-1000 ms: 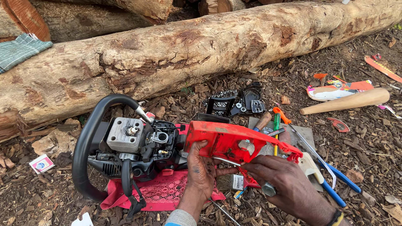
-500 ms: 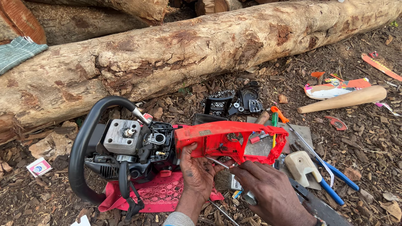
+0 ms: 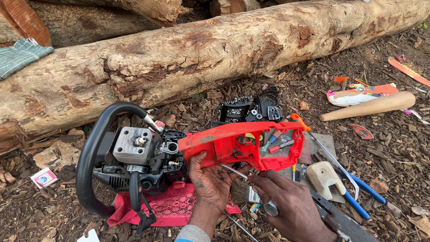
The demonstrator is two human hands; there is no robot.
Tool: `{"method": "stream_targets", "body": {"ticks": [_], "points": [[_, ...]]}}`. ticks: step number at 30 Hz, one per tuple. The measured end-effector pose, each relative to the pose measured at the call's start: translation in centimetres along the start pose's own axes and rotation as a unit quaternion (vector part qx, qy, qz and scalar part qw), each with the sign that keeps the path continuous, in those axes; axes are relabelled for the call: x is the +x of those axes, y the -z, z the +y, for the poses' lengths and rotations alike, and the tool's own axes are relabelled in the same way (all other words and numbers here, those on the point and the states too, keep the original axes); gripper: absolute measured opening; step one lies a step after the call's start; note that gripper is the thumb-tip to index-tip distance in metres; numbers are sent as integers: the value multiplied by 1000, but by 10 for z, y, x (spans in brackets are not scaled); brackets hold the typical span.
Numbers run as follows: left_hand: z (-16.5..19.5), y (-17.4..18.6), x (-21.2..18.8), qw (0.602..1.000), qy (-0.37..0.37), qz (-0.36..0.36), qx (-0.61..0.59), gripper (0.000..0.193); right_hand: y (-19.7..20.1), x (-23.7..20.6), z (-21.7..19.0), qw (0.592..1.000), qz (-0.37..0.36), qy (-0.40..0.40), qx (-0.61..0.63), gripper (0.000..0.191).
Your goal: The person cleans the inside of a red chainsaw cover using a small brush and a metal tool. They scrub the interior surfaces and scrape out debris, then briefly attempt to fit the cover onto the chainsaw body.
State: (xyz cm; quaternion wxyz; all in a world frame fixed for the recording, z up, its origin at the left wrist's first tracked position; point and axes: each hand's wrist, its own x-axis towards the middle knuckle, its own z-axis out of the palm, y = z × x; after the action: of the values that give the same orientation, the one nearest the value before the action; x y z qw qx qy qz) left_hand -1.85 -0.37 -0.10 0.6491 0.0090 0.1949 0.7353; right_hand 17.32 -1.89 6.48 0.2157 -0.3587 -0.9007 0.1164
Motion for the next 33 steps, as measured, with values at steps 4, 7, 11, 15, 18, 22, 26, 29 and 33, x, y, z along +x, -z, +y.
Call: {"method": "stream_targets", "body": {"ticks": [4,7,11,15,18,22,26,29,33], "points": [[0,-5,-1,1000,-1,-9,-13,72,-8,1,-4,989,51,-95,102,33],[-3,-1,1,1000,2,-14,-13,72,-14,5,-2,894,20,-307,325,32],[-8,6,6,1000,6,-18,-5,69,-15,8,6,777,56,-375,502,32],[-10,10,8,999,27,47,3,69,-18,5,13,703,87,-407,576,30],[-11,10,6,1000,4,18,26,66,-18,4,16,655,90,-437,610,29],[-14,12,3,999,-14,20,42,65,-21,2,16,666,86,-421,610,31],[-19,17,7,999,-7,44,-17,49,-24,1,10,716,56,-393,574,35],[-19,20,11,998,-3,52,-37,46,-27,1,5,776,22,-361,517,39],[-15,15,10,997,18,23,-73,50,-27,4,2,819,-10,-341,462,43]]}}
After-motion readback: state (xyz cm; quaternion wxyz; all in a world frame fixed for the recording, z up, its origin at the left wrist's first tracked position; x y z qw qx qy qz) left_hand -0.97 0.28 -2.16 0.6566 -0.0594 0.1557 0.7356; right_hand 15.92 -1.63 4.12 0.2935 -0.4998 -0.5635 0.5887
